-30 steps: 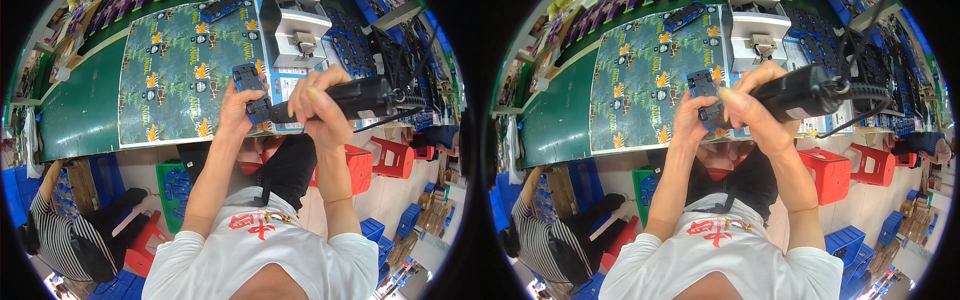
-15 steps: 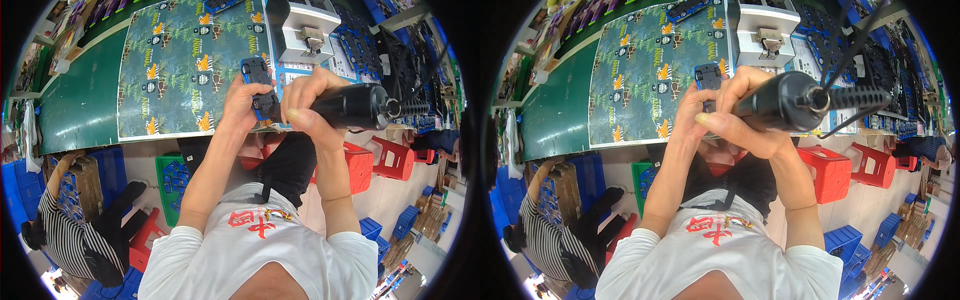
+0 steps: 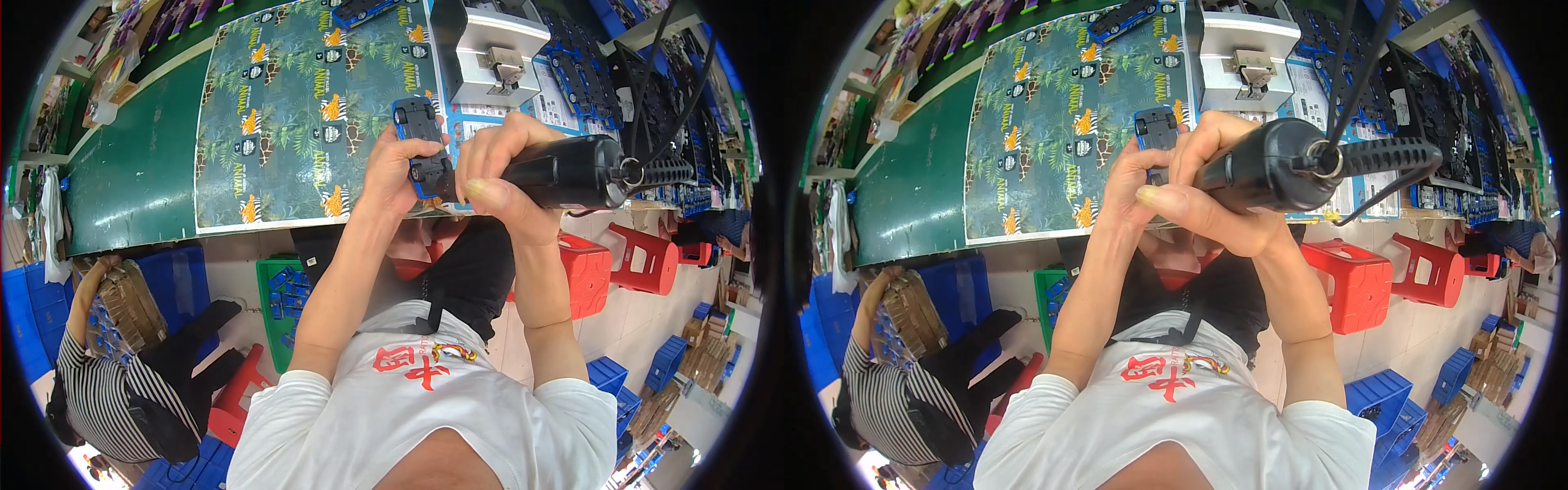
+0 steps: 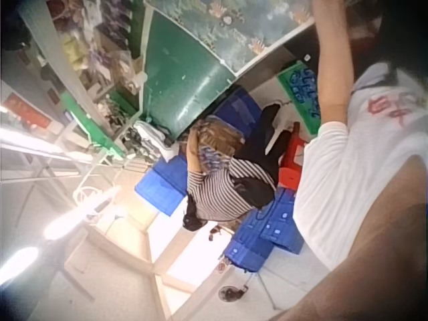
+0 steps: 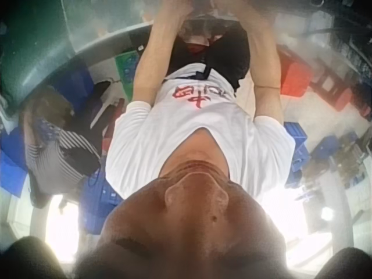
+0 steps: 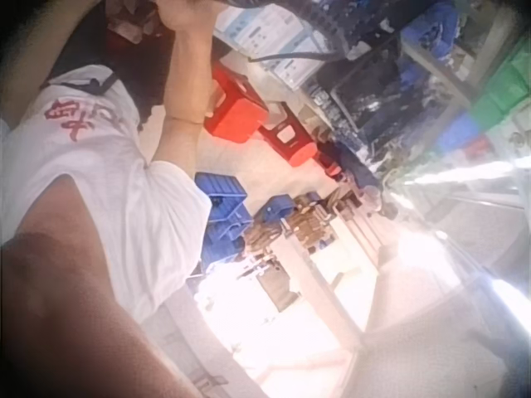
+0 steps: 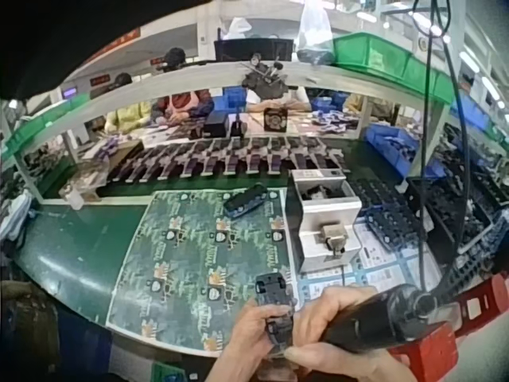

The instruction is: Assembling toy cars using an electric screwdriver.

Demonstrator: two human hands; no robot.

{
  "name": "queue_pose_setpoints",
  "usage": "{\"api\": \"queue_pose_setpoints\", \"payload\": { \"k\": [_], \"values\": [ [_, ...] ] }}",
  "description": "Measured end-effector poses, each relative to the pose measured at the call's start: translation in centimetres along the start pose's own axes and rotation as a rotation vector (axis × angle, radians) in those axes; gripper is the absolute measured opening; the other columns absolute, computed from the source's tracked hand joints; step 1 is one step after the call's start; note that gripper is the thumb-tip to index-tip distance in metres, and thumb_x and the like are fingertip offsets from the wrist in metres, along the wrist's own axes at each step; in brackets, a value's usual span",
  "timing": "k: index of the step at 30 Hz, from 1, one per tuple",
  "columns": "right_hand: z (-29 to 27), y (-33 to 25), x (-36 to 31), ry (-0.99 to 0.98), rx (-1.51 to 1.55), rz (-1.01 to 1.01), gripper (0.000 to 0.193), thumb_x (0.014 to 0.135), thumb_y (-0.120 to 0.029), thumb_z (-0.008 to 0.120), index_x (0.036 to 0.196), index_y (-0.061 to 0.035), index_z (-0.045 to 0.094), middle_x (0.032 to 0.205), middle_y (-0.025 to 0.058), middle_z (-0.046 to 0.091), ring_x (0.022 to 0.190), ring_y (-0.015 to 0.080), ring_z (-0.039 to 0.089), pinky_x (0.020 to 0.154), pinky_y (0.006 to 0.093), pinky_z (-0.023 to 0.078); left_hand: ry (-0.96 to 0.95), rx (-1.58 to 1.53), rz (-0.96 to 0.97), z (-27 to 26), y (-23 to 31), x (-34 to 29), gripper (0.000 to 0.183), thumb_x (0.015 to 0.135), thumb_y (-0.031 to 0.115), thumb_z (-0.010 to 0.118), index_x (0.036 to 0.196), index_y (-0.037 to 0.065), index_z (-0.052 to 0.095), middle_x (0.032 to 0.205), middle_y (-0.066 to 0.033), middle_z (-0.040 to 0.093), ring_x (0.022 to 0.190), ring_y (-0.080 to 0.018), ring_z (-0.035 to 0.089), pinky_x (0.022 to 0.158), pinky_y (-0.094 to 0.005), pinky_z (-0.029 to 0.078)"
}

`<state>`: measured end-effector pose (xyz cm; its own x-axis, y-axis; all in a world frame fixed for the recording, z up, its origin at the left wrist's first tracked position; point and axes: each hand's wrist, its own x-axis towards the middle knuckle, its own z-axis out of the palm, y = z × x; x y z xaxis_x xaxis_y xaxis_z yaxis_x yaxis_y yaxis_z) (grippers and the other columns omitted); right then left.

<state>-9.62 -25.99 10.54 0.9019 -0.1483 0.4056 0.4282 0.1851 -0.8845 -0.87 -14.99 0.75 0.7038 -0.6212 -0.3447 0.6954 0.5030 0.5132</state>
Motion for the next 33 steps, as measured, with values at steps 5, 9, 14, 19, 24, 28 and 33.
{"api": "queue_pose_setpoints", "payload": {
  "k": [5,9,14,19,24,28,33],
  "values": [
    [-0.5,-0.2,-0.1,0.011,-0.042,-0.026,0.023,0.076,-0.008,0.079,0.077,-0.0045,0.056,0.064,0.0049,0.058,0.057,0.0091,0.054,0.055,0.0241,0.043,-0.053,-0.001,0.006,-0.1,-0.1,0.2,0.046,0.073,-0.009,0.062,0.118,0.000,0.054,0.110,-0.0123,0.063,0.094,-0.0242,0.065,0.077,-0.0400,0.057],
    [-0.2,-1.6,-0.3,-0.012,0.090,-0.034,0.024,0.073,-0.008,0.080,0.079,-0.0030,0.057,0.065,0.0057,0.059,0.057,0.0120,0.055,0.056,0.0257,0.044,-0.110,-0.030,-0.013,-0.7,0.4,0.2,0.042,0.078,-0.002,0.062,0.119,0.001,0.054,0.110,-0.0128,0.064,0.095,-0.0241,0.065,0.077,-0.0407,0.057],
    [-3.3,-3.8,-1.1,-0.070,0.026,-0.277,0.027,0.086,-0.024,0.069,0.095,-0.0053,0.053,0.067,0.0022,0.054,0.053,0.0124,0.051,0.055,0.0287,0.046,-0.167,-0.111,-0.022,-1.1,0.8,0.6,0.039,0.089,0.010,0.058,0.125,-0.002,0.054,0.116,-0.0173,0.065,0.093,-0.0255,0.068,0.078,-0.0428,0.059],
    [-5.1,-4.0,-1.9,-0.008,0.016,-0.336,0.026,0.087,-0.028,0.065,0.095,-0.0066,0.051,0.068,0.0010,0.052,0.053,0.0112,0.049,0.055,0.0274,0.043,-0.212,-0.093,-0.010,-0.5,1.0,0.5,0.039,0.090,0.010,0.057,0.127,0.000,0.053,0.116,-0.0173,0.065,0.094,-0.0254,0.068,0.079,-0.0431,0.059],
    [-2.5,-3.2,-2.1,-0.024,0.116,-0.340,0.026,0.088,-0.027,0.066,0.094,-0.0067,0.051,0.068,0.0012,0.053,0.053,0.0123,0.050,0.053,0.0287,0.045,-0.257,-0.005,0.014,0.5,0.3,0.4,0.043,0.088,0.006,0.059,0.130,0.002,0.051,0.117,-0.0160,0.065,0.095,-0.0247,0.067,0.079,-0.0425,0.059],
    [-1.5,-2.1,-2.3,0.010,0.085,-0.266,0.025,0.086,-0.022,0.068,0.094,-0.0054,0.051,0.067,0.0028,0.053,0.054,0.0143,0.052,0.053,0.0302,0.046,-0.217,-0.015,0.019,1.1,0.4,0.0,0.034,0.084,0.000,0.063,0.117,0.001,0.056,0.109,-0.0122,0.066,0.090,-0.0224,0.068,0.074,-0.0399,0.059],
    [-0.4,-2.3,-2.0,0.033,0.034,-0.152,0.020,0.081,-0.013,0.071,0.085,-0.0045,0.053,0.063,0.0042,0.054,0.051,0.0149,0.052,0.051,0.0307,0.047,-0.207,0.025,0.027,1.1,0.4,0.0,0.036,0.083,-0.001,0.065,0.118,0.002,0.057,0.108,-0.0106,0.066,0.089,-0.0205,0.067,0.073,-0.0382,0.058]
  ]
}}
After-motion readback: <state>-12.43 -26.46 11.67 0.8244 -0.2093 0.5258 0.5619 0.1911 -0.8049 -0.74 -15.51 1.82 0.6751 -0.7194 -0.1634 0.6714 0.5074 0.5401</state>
